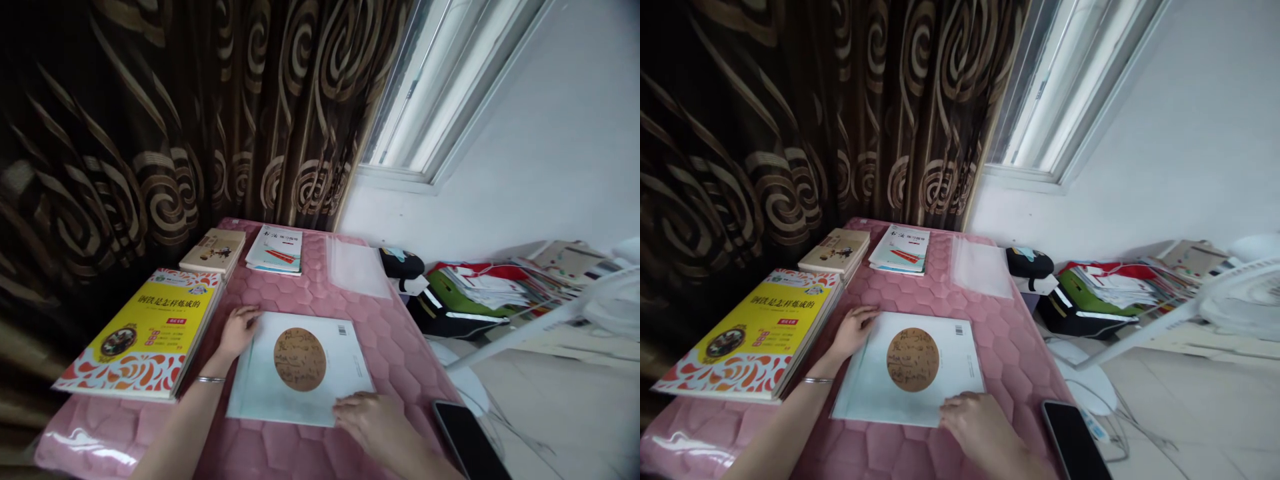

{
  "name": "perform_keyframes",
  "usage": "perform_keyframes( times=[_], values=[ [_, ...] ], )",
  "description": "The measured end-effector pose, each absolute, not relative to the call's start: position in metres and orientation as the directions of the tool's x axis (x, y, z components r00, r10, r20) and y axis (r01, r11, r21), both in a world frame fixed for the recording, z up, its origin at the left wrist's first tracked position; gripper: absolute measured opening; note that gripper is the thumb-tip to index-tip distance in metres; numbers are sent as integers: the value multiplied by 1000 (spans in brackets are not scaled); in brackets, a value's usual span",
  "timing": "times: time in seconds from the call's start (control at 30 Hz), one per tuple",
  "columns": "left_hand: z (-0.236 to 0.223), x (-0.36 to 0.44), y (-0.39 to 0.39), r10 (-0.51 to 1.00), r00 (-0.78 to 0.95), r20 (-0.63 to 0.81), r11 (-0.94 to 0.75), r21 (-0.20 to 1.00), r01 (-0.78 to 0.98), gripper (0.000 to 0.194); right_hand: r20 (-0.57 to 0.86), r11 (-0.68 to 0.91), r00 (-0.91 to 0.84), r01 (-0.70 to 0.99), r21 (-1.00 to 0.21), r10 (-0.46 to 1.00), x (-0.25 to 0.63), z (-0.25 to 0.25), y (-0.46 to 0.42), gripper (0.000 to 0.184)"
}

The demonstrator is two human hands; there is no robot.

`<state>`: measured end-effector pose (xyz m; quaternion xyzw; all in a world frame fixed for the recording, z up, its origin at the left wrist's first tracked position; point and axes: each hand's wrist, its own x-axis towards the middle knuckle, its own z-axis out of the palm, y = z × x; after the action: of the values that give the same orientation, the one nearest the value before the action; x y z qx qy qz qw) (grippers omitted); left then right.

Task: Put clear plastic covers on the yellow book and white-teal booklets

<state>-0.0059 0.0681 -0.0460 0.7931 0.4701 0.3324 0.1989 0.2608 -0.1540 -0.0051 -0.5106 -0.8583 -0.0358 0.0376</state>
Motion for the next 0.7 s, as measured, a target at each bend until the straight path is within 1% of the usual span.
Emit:
perform_keyframes(
  times=[0.1,0.17,0.23,0.27,0.3,0.37,0.4,0.47,0.53,0.6,0.7],
  values=[
    [-49,-7,72,883,314,348,-469,684,559,30,-17,381,-389,910,-165,921,267,33,-134,26],
    [-52,-9,74,899,261,352,-437,755,488,32,-32,283,-297,934,-216,954,274,66,-111,28],
    [-56,-10,76,922,185,339,-386,830,403,34,32,171,-168,964,-202,985,282,99,-80,29],
    [-57,-11,76,934,145,328,-358,857,370,33,80,153,-140,972,-181,987,285,113,-63,28],
    [-58,-11,77,942,107,317,-334,876,347,31,122,131,-114,981,-143,986,288,125,-45,27],
    [-59,-10,76,950,62,306,-308,889,337,26,194,11,-5,1000,-29,981,292,142,-6,27],
    [-59,-9,76,952,54,301,-301,886,353,24,207,-34,31,999,10,978,293,146,12,29],
    [-57,-8,75,953,67,297,-296,853,430,24,210,-148,139,989,29,968,295,148,47,29],
    [-56,-7,73,945,113,307,-318,782,535,26,195,-224,218,974,10,956,296,143,77,29],
    [-55,-6,72,928,155,338,-358,702,615,24,182,-264,262,964,-12,948,297,133,102,29],
    [-57,-4,70,904,201,378,-411,632,657,25,152,-305,307,952,-36,939,298,115,131,29]
  ],
)
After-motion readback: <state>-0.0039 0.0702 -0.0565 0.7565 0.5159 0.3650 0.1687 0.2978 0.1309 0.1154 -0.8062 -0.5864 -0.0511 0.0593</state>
